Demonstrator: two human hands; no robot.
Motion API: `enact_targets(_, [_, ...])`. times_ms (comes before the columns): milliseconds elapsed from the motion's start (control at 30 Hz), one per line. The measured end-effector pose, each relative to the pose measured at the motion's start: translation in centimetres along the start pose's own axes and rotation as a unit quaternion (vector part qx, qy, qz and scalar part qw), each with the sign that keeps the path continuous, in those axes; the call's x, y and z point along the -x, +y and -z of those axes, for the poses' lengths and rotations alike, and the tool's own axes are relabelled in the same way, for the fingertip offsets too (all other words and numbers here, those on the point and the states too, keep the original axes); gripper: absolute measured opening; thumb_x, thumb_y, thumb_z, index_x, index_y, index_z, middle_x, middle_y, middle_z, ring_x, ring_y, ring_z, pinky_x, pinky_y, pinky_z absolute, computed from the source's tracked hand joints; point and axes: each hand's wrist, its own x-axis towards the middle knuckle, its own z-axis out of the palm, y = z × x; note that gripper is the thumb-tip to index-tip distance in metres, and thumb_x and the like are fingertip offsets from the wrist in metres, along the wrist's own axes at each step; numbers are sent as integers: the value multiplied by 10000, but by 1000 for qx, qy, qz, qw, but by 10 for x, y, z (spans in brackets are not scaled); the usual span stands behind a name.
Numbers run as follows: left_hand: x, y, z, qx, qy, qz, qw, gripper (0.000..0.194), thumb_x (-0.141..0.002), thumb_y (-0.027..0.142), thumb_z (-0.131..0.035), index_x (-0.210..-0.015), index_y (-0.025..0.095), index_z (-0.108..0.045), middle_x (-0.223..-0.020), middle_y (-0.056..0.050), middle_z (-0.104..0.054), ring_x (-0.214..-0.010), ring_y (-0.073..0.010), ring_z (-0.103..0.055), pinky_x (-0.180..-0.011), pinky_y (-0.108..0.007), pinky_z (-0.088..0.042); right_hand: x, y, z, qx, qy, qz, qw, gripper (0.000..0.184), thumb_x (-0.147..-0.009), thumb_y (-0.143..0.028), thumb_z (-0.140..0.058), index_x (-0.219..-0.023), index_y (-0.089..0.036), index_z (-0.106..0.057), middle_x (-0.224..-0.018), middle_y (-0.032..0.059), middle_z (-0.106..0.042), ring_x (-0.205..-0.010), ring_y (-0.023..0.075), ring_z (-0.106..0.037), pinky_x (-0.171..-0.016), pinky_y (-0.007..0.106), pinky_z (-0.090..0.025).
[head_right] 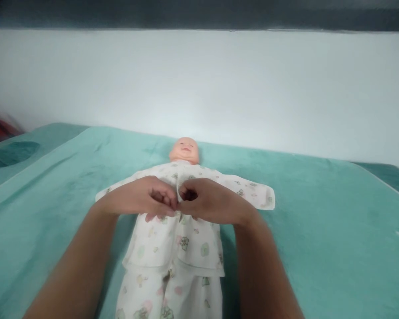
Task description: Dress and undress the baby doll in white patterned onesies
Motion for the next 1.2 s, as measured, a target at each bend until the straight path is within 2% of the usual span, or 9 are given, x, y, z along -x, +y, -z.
enact_targets(133, [1,5,-4,-29,5,3,1000,160,-787,353,-682,-800,194,-696,-673,18,-651,-510,-79,-556,-467,-179,-416,5,-3,-1,29,-15,-24,999,221,-820,-323,-558,-652,-180,-537,-623,13,-563,-558,125,-509,-469,244,-310])
enact_targets(400, [0,8,-11,-76,17,-3,997,156,-780,362,-661,-796,214,-708,-678,19,-642,-495,-90,-551,-405,-171,-400,18,-9,-3,68,-24,-52,996,211,-814,-288,-548,-632,-182,-535,-605,5,-564,-528,112,-471,-438,234,-284])
enact_targets(500, [0,8,-14,-83,27,-15,996,164,-789,364,-640,-803,218,-712,-693,10,-642,-527,-103,-559,-400,-166,-408,22,-1,-6,8,-27,-37,999,160,-828,-264,-552,-691,-182,-558,-635,5,-585,-563,115,-509,-474,225,-347])
enact_targets(600, [0,7,-15,-84,30,-21,996,167,-820,338,-590,-798,221,-707,-724,4,-654,-554,-107,-570,-419,-167,-429,22,17,-13,-127,-22,-15,991,187,-856,-298,-561,-717,-174,-541,-585,-8,-571,-543,111,-543,-491,212,-398])
enact_targets(733, [0,6,-16,-87,50,-20,995,194,-807,394,-630,-895,233,-695,-721,12,-637,-560,-116,-577,-434,-186,-417,14,43,-23,-297,18,19,955,223,-825,-358,-603,-730,-167,-537,-466,-44,-488,-379,94,-458,-375,197,-308])
enact_targets(833, [0,5,-18,-124,69,-31,989,199,-790,415,-662,-861,230,-683,-664,30,-606,-533,-103,-528,-435,-198,-355,9,47,-28,-371,89,29,924,239,-731,-356,-648,-669,-174,-505,-479,-68,-389,-366,69,-363,-370,201,-254])
enact_targets(1000, [4,10,-20,-184,93,-85,975,135,-827,297,-619,-736,210,-667,-738,22,-649,-624,-103,-529,-513,-202,-356,10,35,-35,-339,192,78,918,224,-750,-325,-626,-644,-161,-516,-571,-39,-374,-508,76,-338,-470,221,-252])
enact_targets(1100, [6,10,-17,-118,77,-93,986,123,-843,282,-616,-760,197,-647,-815,8,-663,-696,-110,-575,-579,-199,-419,10,33,-40,-301,200,110,926,256,-804,-300,-611,-630,-161,-486,-599,-35,-367,-544,79,-331,-502,233,-249])
enact_targets(1200, [6,8,-11,5,38,-80,996,131,-866,300,-610,-819,179,-632,-783,-3,-650,-695,-114,-607,-639,-222,-490,8,35,-42,-294,165,99,936,293,-832,-330,-609,-637,-169,-461,-585,-49,-330,-508,70,-301,-481,232,-229])
